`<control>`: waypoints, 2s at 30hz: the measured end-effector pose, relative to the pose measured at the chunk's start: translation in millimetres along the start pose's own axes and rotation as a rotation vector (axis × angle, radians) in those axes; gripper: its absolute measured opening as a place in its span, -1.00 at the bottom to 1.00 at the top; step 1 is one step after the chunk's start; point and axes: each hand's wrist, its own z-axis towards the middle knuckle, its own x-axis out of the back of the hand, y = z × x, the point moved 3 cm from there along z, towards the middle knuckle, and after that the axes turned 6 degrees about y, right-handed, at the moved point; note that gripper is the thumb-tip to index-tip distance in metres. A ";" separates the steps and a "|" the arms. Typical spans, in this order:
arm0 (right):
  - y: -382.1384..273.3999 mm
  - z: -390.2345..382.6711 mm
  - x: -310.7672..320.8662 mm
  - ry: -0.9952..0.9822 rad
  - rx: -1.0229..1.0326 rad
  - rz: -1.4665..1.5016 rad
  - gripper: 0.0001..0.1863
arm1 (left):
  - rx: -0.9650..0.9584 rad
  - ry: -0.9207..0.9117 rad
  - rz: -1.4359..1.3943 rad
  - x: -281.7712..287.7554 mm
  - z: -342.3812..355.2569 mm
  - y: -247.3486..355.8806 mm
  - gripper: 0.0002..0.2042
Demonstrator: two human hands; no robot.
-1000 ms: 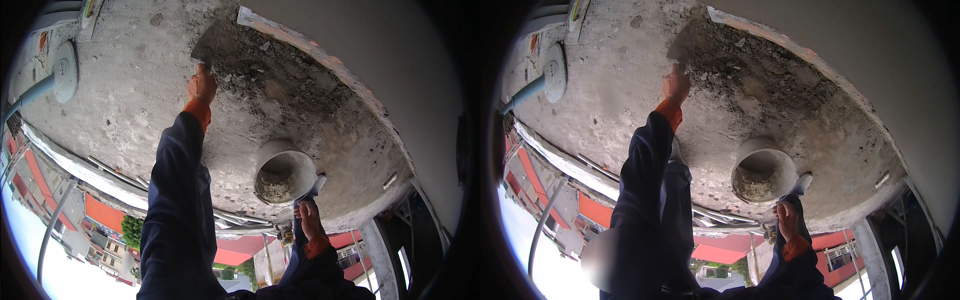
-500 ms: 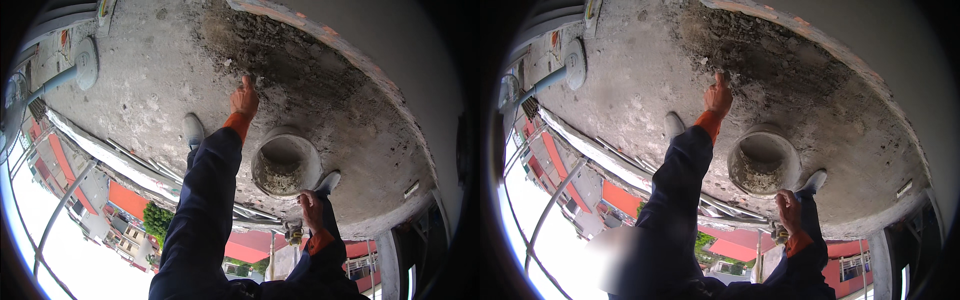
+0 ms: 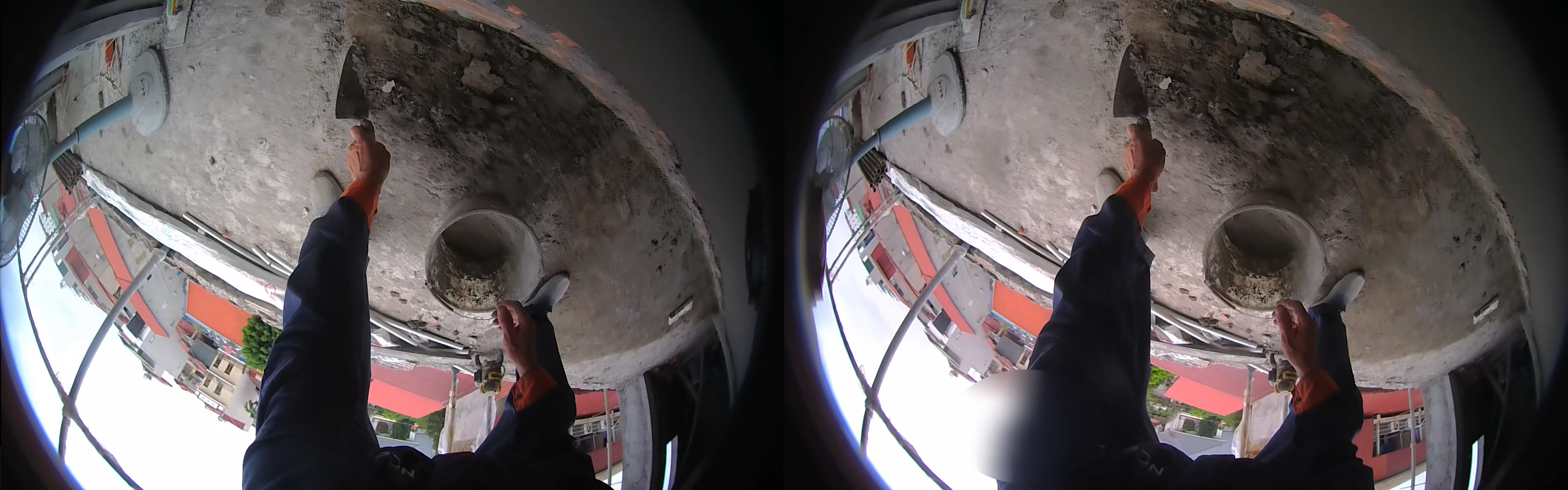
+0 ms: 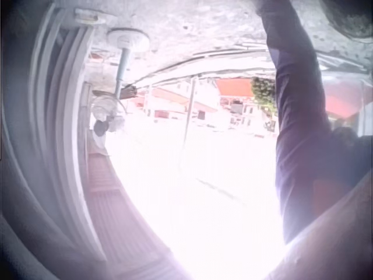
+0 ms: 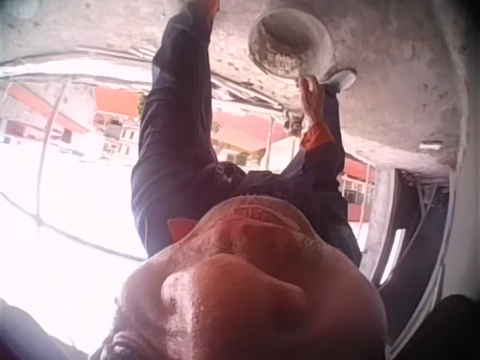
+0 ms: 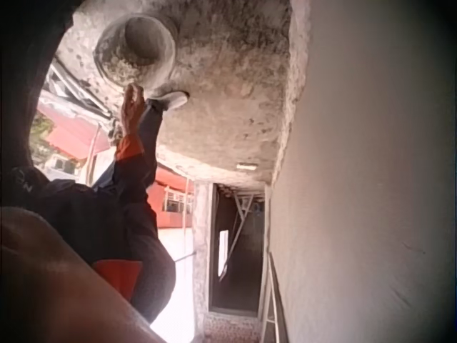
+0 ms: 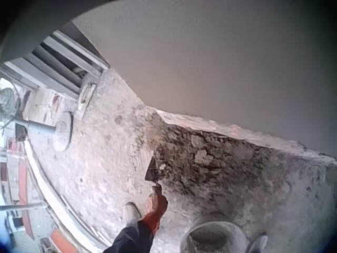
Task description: The person applies wet plaster or mortar to a wall and the edge of a balcony using a trowel and a long straight edge. The person picks up mortar with the trowel, spreads it along the top of a wooden guide, and smooths the surface while working on an outdoor construction site.
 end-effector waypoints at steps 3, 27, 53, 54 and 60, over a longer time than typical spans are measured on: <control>5.5 0.7 5.5 0.053 -0.026 0.065 -0.74 | -0.269 -0.212 -0.044 -38.9 -44.2 36.2 -0.72; 6.1 -8.4 37.5 0.030 0.055 0.052 -0.73 | -0.396 -0.157 0.008 -55.3 -28.7 113.5 -0.64; -141.0 67.6 -16.5 -0.029 0.078 0.470 -0.62 | -0.593 -0.116 -0.365 62.8 -185.1 37.8 -0.31; -134.1 68.5 4.0 -0.028 0.071 0.454 -0.63 | -0.610 -0.012 -0.205 48.2 -178.7 19.9 -0.26; -112.0 70.0 101.7 0.154 0.029 -0.026 -0.61 | -0.413 -0.725 -0.315 -22.7 -180.0 -44.1 -0.28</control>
